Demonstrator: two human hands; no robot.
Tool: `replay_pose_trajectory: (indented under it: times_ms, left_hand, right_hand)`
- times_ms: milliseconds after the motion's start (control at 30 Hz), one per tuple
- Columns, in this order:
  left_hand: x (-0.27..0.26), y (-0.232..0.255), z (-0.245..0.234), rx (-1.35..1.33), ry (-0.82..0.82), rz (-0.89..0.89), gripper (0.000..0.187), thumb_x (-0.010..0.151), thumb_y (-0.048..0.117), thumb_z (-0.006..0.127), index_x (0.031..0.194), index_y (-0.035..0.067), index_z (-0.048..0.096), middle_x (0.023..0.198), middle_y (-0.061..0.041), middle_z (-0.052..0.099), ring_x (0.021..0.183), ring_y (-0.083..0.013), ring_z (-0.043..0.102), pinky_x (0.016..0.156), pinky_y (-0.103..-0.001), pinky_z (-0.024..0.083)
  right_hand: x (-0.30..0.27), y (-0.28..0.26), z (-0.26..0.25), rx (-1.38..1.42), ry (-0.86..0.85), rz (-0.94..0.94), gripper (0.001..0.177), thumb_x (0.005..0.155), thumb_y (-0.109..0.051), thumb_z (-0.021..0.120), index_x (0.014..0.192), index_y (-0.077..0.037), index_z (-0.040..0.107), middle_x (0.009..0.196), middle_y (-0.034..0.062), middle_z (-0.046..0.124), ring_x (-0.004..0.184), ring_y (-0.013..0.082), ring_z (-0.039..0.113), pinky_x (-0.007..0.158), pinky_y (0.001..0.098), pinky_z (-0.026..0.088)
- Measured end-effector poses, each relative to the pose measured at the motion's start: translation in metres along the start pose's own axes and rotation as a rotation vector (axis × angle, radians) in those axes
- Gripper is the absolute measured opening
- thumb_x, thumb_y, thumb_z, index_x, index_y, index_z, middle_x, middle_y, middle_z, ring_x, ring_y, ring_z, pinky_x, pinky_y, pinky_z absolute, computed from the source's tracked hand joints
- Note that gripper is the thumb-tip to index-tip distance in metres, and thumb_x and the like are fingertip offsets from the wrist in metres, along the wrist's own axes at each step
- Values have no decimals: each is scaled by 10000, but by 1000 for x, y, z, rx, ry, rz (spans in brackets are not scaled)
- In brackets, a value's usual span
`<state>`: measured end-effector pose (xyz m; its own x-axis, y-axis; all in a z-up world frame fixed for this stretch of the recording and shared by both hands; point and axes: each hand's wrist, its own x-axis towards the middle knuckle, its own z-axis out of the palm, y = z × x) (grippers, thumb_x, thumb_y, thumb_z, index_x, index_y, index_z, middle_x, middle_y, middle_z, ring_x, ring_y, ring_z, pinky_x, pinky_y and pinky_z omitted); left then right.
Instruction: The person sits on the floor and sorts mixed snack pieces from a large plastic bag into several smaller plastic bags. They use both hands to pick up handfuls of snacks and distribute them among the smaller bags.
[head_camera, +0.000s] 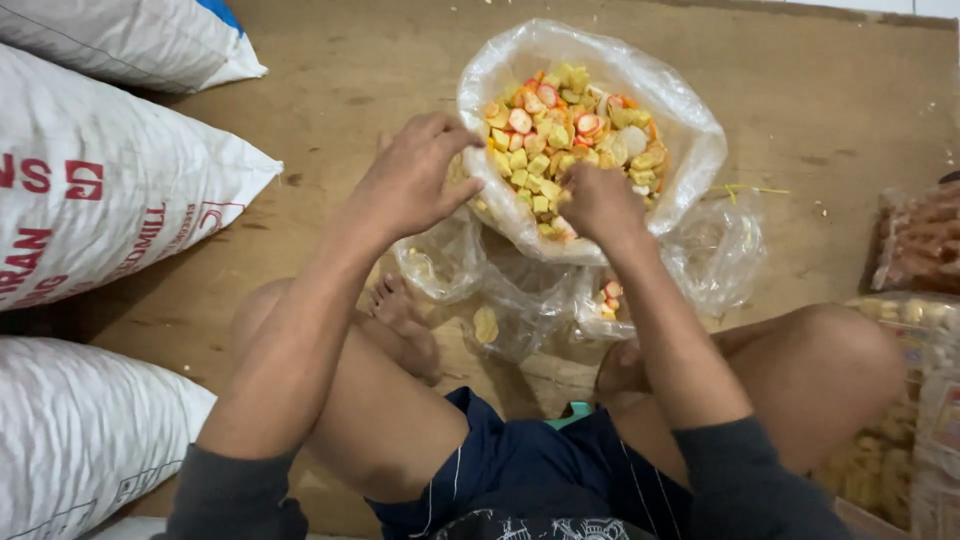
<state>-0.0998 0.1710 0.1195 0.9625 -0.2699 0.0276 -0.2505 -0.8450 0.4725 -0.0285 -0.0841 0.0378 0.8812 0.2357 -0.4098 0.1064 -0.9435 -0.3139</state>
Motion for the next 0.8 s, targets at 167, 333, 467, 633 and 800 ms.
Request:
replay_pose_trajectory:
  times_ms: [167, 333, 467, 633, 800]
  left_hand:
    - [18, 10, 22, 81, 231, 174, 503, 827, 416, 815, 1263, 234, 641, 1090, -24, 628, 1151, -262, 575, 902, -532, 416]
    - [24, 29, 27, 121, 428, 264, 350, 846, 413, 789, 1129, 231, 694, 956, 22, 678, 1029, -201, 617, 889, -445, 414]
    - [21, 26, 35, 164, 114, 174, 362, 842, 422, 760, 1131, 206, 729, 962, -30, 726, 991, -259, 663, 836, -481, 476]
    - [21, -8, 63, 242, -257, 156, 362, 802, 431, 777, 1070, 187, 765, 912, -98, 759, 943, -341, 734, 767, -546, 558]
    - [8, -51, 113, 390, -511, -33, 324, 771, 358, 800, 1003, 132, 779, 969, -122, 768, 997, -367, 733, 876, -612, 520]
  right_hand:
    - [-58, -69, -100, 362, 6, -245, 333, 815, -195, 769, 1123, -79, 712, 1095, 159, 767, 1000, 344, 721, 907, 469, 536]
    - [-43, -48, -105, 576, -16, -302, 266, 817, -246, 839, 1032, -181, 696, 967, -24, 773, 789, 75, 667, 668, 222, 521]
    - [-39, -23, -98, 656, -83, -323, 324, 903, -198, 786, 1155, -47, 649, 1103, 102, 734, 963, 175, 665, 757, 280, 535]
    - [27, 50, -67, -27, 34, -333, 379, 878, -219, 783, 1221, -78, 702, 1179, 166, 730, 1025, 329, 724, 835, 471, 586]
    - [58, 76, -27, -369, -36, -172, 433, 884, -335, 760, 1285, -186, 691, 1133, 174, 722, 1008, 435, 724, 773, 594, 590]
